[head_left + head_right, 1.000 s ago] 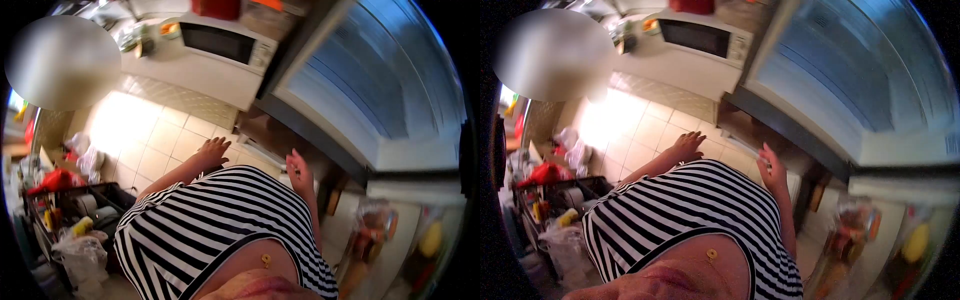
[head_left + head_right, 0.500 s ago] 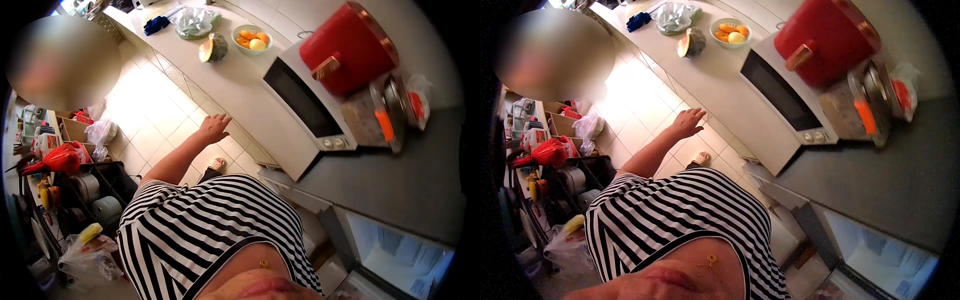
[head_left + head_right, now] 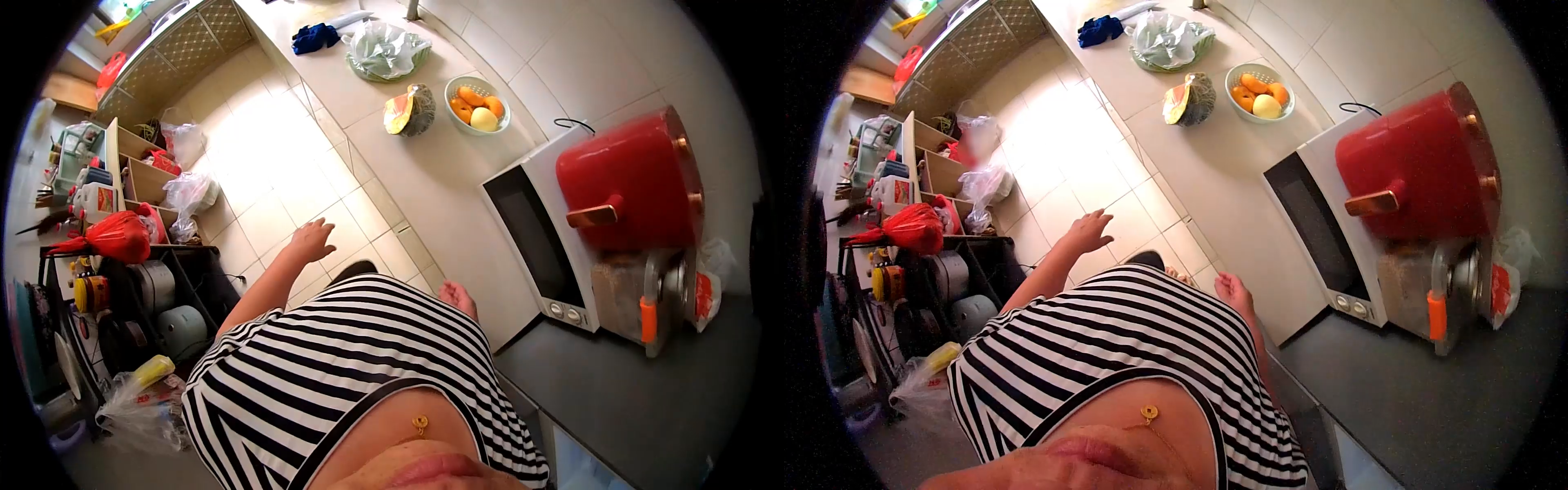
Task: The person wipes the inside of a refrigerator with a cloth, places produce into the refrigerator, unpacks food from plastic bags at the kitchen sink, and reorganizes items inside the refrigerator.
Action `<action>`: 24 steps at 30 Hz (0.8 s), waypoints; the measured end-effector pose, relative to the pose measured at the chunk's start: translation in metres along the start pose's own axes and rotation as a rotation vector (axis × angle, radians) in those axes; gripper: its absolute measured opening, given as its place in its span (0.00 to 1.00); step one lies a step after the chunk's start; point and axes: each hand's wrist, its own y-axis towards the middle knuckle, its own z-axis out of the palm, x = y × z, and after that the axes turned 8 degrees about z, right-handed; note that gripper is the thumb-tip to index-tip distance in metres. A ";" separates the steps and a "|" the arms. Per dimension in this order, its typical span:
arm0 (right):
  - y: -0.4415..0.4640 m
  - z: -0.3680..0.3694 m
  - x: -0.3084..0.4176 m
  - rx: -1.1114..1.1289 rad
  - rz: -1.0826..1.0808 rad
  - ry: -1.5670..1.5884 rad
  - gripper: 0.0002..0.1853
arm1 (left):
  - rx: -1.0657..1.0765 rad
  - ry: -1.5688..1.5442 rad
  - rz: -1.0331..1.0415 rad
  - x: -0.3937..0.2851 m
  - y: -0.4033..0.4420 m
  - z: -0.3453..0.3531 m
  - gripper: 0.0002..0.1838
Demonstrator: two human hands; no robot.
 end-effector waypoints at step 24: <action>0.160 0.193 0.127 -0.097 0.248 -0.115 0.21 | -0.753 0.454 -0.036 0.283 0.442 -0.307 0.37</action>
